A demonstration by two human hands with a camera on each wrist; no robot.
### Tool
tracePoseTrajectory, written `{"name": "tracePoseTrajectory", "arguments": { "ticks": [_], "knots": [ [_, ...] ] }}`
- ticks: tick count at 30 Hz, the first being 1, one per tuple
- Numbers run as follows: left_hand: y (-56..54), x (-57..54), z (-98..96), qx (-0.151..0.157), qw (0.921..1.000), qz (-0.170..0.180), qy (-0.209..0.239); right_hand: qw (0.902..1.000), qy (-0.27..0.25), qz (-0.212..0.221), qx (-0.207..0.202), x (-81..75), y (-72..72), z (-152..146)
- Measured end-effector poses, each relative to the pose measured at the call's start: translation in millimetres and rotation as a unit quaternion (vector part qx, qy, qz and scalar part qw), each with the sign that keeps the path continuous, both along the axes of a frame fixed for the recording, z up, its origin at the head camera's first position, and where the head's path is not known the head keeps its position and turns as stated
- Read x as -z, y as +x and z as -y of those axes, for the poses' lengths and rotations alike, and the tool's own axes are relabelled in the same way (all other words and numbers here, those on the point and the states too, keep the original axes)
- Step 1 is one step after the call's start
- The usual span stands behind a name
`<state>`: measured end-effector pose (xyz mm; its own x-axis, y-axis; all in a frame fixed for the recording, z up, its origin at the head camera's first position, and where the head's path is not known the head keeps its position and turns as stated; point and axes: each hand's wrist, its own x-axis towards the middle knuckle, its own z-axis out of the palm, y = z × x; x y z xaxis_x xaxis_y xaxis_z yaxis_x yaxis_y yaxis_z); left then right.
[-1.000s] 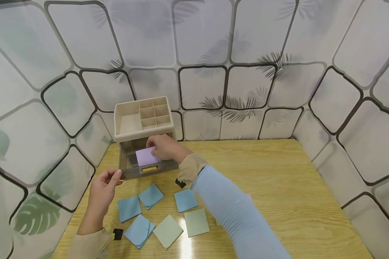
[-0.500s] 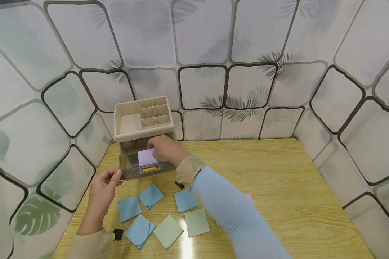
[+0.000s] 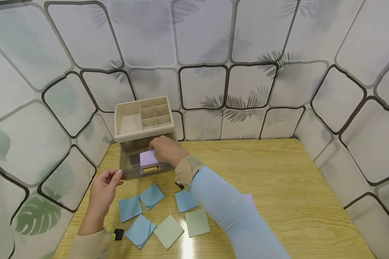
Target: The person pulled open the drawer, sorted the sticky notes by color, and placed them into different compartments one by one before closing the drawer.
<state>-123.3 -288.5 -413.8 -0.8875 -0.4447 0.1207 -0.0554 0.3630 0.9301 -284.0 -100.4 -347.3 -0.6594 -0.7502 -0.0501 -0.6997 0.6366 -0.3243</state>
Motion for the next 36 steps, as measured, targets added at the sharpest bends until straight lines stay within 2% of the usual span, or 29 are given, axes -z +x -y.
{"name": "tracePoseTrajectory", "arguments": {
  "ticks": [14, 26, 30, 36],
  "knots": [
    [-2.0, -0.1, -1.3, 0.003, 1.0000, -0.001, -0.004, 0.9993, 0.028, -0.018, 0.017, -2.6, 2.7, -1.1],
    [-1.0, 0.4, -1.5, -0.003, 1.0000, 0.000, -0.002, 0.9997, -0.022, -0.005, 0.013, -6.5, 0.7, -8.5],
    [-1.0, 1.5, 0.1, -0.011, 0.9999, 0.001, 0.002, 0.9977, -0.056, -0.037, 0.005, -10.6, 2.5, -16.4],
    [-0.3, 1.9, 0.1, -0.010, 0.9999, -0.002, 0.013, 0.9895, -0.085, -0.118, 0.004, -14.8, 5.6, -39.4]
  ]
}}
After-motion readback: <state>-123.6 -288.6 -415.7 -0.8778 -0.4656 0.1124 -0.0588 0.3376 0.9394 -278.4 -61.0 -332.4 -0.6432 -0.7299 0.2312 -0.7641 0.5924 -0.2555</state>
